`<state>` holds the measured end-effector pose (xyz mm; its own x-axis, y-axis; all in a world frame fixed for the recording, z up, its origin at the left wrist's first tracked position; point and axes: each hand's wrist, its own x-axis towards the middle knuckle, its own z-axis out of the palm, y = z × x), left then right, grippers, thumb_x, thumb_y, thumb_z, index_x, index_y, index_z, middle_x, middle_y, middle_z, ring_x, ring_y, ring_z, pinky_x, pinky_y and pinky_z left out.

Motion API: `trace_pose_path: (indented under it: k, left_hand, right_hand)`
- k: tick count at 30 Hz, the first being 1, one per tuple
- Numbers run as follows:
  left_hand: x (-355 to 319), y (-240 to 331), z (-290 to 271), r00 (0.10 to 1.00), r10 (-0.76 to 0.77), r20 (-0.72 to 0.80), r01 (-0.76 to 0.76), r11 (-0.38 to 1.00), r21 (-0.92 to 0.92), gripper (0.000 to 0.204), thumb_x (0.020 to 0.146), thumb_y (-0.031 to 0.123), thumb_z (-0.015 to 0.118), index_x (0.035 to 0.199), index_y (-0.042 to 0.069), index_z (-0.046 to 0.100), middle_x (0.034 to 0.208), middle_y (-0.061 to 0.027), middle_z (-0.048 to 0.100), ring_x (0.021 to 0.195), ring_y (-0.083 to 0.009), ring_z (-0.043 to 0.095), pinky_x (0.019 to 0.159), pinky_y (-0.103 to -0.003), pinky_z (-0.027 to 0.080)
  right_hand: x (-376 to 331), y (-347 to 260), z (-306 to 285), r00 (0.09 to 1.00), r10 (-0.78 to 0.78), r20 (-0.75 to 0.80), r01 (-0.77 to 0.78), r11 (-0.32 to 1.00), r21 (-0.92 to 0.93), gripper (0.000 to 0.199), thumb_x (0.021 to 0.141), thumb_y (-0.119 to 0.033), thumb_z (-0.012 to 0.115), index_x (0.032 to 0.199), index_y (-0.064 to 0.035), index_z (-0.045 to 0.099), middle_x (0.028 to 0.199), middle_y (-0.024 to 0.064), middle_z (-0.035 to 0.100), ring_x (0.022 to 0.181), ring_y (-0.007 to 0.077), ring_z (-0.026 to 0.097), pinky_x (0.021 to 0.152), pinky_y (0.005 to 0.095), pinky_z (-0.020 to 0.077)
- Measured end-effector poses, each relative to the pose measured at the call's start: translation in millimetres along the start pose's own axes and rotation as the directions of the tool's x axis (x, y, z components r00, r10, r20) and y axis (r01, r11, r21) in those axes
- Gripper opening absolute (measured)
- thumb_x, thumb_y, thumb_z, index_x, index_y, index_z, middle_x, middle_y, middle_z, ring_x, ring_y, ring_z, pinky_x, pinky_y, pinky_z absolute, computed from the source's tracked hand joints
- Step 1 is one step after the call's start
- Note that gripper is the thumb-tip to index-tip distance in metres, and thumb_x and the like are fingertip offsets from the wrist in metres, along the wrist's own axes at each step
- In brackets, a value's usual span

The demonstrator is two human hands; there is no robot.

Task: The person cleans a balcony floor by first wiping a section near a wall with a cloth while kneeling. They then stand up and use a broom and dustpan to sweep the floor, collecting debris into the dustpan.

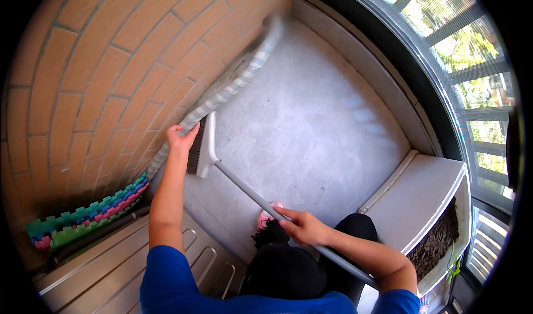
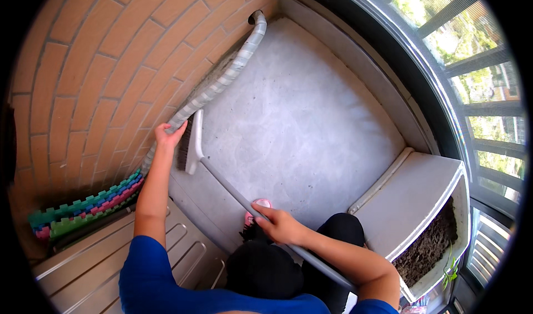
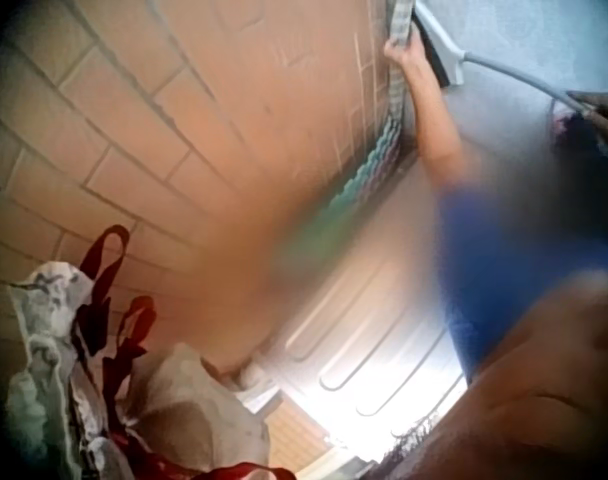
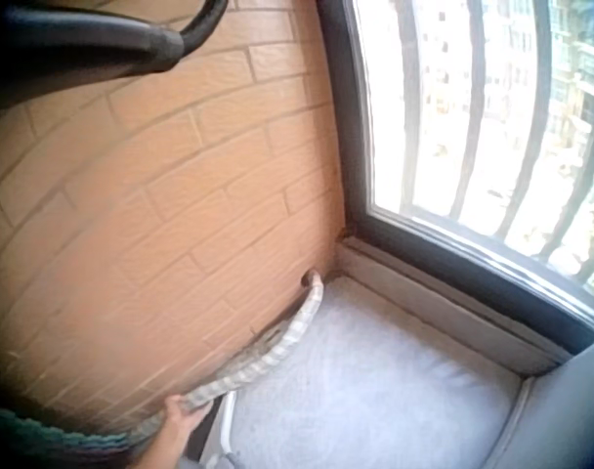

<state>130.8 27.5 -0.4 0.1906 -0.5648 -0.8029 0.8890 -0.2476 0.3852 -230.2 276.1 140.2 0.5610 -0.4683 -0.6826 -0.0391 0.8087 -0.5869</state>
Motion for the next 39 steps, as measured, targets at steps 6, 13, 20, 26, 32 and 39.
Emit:
trace_pose_path:
  k: [6, 13, 20, 26, 32, 39]
  left_hand:
    - [-2, 1, 1, 0.999, -0.016, 0.030, 0.016, 1.000, -0.006, 0.059, 0.055, -0.001, 0.042, 0.113, -0.009, 0.033, 0.122, -0.0231, 0.035, 0.117, -0.0394, 0.033, 0.099, -0.055, 0.028]
    - [-7, -5, 6, 0.997, 0.011, -0.079, -0.015, 0.999, -0.046, 0.057, 0.056, -0.001, 0.042, 0.112, -0.009, 0.035, 0.120, -0.0227, 0.037, 0.115, -0.0396, 0.034, 0.098, -0.055, 0.030]
    - [-1, -8, 6, 0.999, -0.011, -0.042, 0.009, 0.999, -0.054, 0.057, 0.058, -0.001, 0.042, 0.114, -0.009, 0.034, 0.119, -0.0232, 0.038, 0.114, -0.0399, 0.035, 0.097, -0.054, 0.032]
    - [9, -5, 3, 0.987, -0.066, -0.144, 0.053, 0.994, -0.096, 0.048, 0.059, 0.001, 0.044, 0.106, -0.005, 0.038, 0.107, -0.0172, 0.043, 0.104, -0.0321, 0.043, 0.090, -0.049, 0.036]
    - [15, -16, 4, 0.988, -0.077, -0.137, 0.058, 0.989, -0.137, 0.044, 0.058, 0.001, 0.045, 0.101, -0.004, 0.041, 0.103, -0.0149, 0.046, 0.099, -0.0286, 0.045, 0.089, -0.046, 0.036]
    - [8, -15, 3, 0.991, -0.066, -0.116, 0.047, 0.985, -0.164, 0.046, 0.056, -0.001, 0.043, 0.103, -0.006, 0.043, 0.106, -0.0154, 0.047, 0.105, -0.0293, 0.045, 0.094, -0.045, 0.034]
  right_hand:
    - [39, -10, -3, 0.996, 0.053, -0.070, -0.035, 0.969, 0.243, 0.046, 0.092, -0.020, 0.044, 0.135, -0.0154, 0.030, 0.056, -0.0010, 0.039, 0.041, 0.0068, 0.033, 0.037, 0.0221, 0.0308]
    - [-21, -12, -19, 0.981, 0.047, -0.189, -0.001, 0.971, 0.240, 0.045, 0.092, -0.021, 0.043, 0.135, -0.0158, 0.030, 0.060, -0.0008, 0.041, 0.044, 0.0060, 0.035, 0.038, 0.0209, 0.0307]
    - [37, -13, -22, 0.972, -0.026, -0.234, 0.094, 0.954, 0.283, 0.044, 0.092, -0.018, 0.044, 0.134, -0.0145, 0.033, 0.058, -0.0004, 0.041, 0.042, 0.0060, 0.033, 0.037, 0.0216, 0.0281]
    - [-18, -9, -25, 0.966, 0.033, -0.257, 0.059, 0.938, 0.343, 0.044, 0.092, -0.018, 0.043, 0.134, -0.0186, 0.032, 0.061, 0.0003, 0.043, 0.042, 0.0059, 0.034, 0.037, 0.0204, 0.0278]
    - [30, -13, -23, 0.972, 0.000, -0.235, 0.050, 0.977, 0.206, 0.044, 0.092, -0.018, 0.044, 0.134, -0.0176, 0.032, 0.061, 0.0005, 0.042, 0.042, 0.0061, 0.032, 0.037, 0.0213, 0.0274]
    - [-6, -19, -22, 0.969, 0.017, -0.247, 0.056, 0.957, 0.286, 0.044, 0.092, -0.019, 0.043, 0.134, -0.0164, 0.032, 0.061, 0.0003, 0.041, 0.043, 0.0061, 0.031, 0.037, 0.0212, 0.0282]
